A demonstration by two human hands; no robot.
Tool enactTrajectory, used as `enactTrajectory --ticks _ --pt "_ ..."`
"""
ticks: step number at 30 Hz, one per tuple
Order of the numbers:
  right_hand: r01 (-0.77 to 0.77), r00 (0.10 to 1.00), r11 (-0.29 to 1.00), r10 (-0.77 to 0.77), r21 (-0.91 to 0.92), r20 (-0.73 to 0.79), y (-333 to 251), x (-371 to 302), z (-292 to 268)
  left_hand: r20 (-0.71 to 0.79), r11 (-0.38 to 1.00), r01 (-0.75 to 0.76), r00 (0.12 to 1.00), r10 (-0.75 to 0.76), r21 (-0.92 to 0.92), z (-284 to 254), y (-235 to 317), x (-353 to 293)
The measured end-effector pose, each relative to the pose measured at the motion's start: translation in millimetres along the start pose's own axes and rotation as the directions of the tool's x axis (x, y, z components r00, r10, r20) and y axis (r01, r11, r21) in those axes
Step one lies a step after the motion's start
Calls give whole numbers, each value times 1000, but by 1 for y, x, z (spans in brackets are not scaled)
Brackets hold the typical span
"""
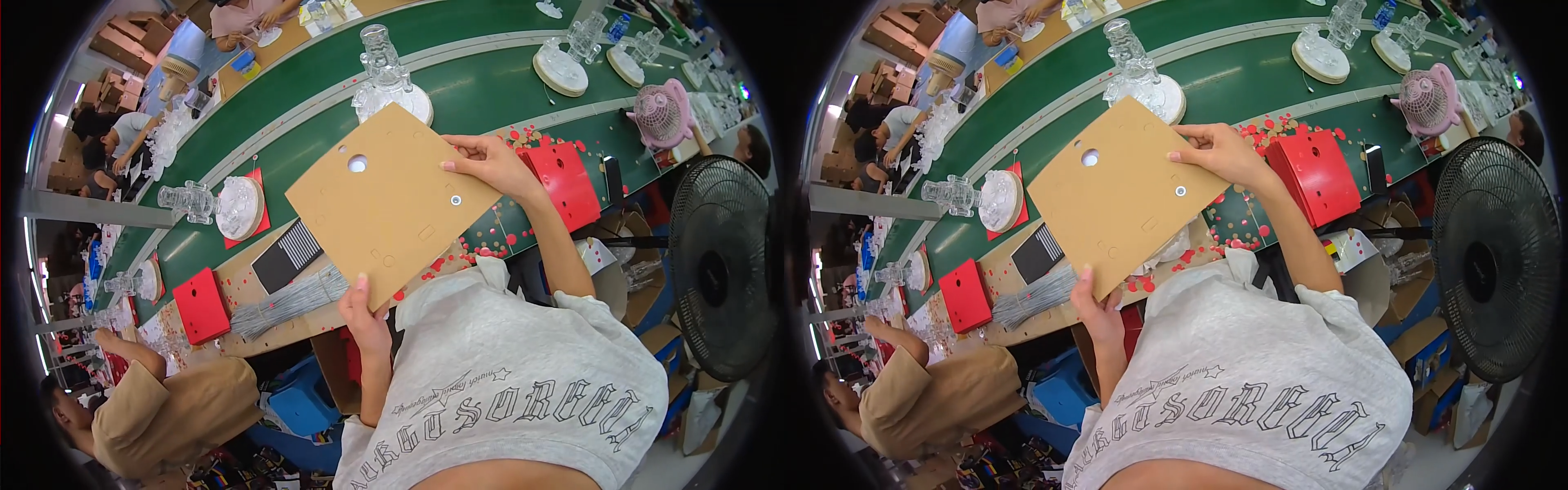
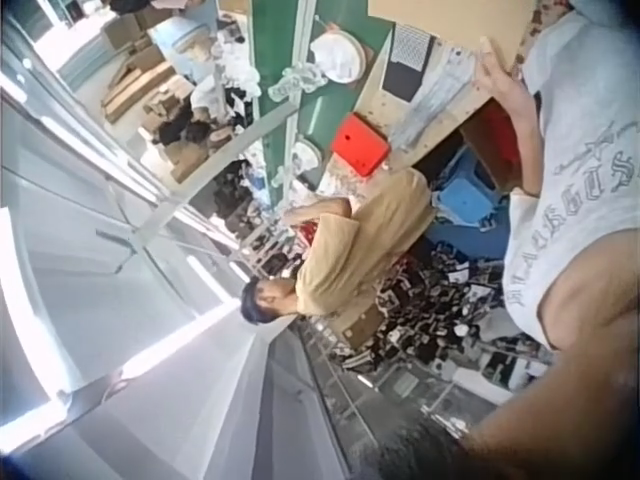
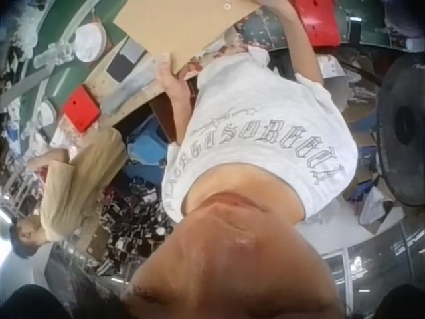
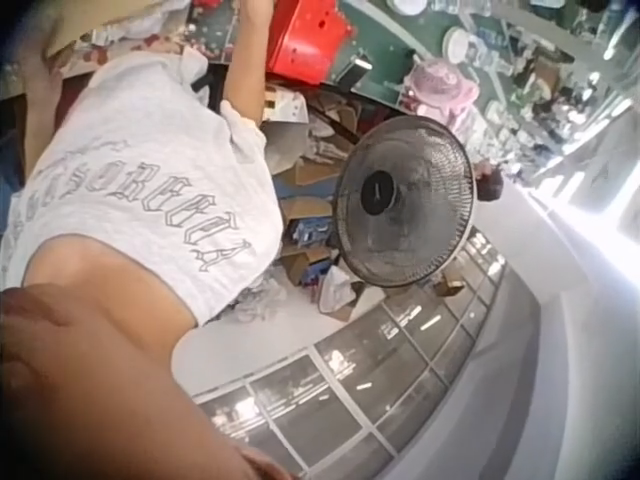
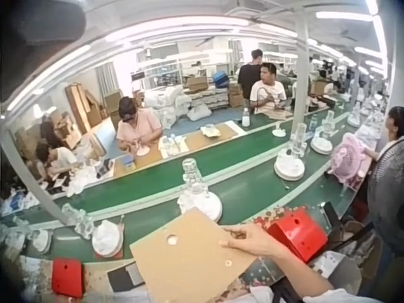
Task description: Assembling components of a light fixture on a production line.
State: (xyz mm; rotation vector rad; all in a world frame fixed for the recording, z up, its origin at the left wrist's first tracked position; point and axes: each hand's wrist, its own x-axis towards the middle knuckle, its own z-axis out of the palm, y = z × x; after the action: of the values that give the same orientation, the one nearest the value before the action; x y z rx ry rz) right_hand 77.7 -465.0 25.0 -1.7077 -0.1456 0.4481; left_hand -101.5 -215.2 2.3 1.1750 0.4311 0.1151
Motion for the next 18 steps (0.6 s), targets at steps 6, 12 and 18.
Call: enactTrajectory --ticks 6,12,18 --pt "9 1000 999 -10 -38 -24 -2 -12 9 -17 993 94 995 -93 71 -4 20 1" --pt "91 996 991 -90 103 -19 10 -22 12 174 911 119 964 -201 394 -26 51 17" --pt "35 999 999 -35 10 0 -1 -34 17 39 880 34 997 -60 474 -17 53 41"
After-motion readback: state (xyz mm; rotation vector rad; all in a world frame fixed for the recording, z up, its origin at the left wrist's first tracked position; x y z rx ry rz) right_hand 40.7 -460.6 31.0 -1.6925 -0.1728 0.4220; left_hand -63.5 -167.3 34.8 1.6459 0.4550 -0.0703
